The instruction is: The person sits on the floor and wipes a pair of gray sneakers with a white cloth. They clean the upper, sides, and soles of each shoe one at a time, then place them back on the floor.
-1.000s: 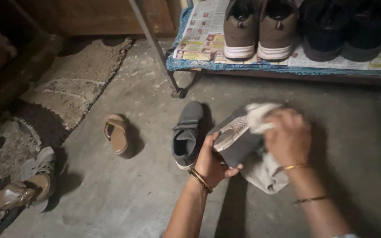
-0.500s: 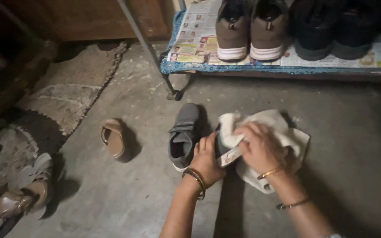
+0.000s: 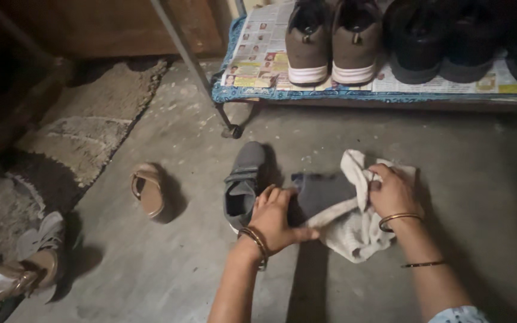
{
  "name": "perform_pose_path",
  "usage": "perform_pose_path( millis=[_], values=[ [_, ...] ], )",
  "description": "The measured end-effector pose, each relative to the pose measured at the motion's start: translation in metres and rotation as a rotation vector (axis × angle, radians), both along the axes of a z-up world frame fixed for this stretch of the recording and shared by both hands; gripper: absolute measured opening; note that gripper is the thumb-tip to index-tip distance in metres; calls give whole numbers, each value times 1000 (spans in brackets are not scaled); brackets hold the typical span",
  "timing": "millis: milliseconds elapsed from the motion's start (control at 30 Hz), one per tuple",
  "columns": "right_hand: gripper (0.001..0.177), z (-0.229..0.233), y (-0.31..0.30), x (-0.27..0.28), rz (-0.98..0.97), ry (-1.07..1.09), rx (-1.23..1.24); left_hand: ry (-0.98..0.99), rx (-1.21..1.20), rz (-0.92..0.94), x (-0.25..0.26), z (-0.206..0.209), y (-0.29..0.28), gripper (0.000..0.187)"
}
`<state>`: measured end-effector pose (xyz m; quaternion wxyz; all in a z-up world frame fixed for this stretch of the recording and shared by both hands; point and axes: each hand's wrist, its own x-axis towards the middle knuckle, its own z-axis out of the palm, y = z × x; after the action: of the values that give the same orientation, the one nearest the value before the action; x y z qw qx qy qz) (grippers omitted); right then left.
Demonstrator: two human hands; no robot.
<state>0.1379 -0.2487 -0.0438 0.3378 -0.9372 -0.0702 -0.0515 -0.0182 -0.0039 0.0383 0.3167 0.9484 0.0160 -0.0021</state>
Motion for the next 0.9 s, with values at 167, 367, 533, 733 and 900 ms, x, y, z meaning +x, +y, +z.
perform_pose_path(
  millis=[167,367,533,733,900],
  values=[
    [37,10,0,3,21,9,-7,255,245,45,1,-19,1,47],
    [32,25,30,-17,264,-422,345,7,455,281,9,-42,8,77],
    [47,3,68,-49,459,-274,-156,211,339,215,11,-43,-19,122],
    [35,18,85,-40,100,212,-433,175,484,279,17,-45,-22,124],
    [38,14,83,-55,132,-92,-563,233,416,331,26,-66,-23,119]
  ],
)
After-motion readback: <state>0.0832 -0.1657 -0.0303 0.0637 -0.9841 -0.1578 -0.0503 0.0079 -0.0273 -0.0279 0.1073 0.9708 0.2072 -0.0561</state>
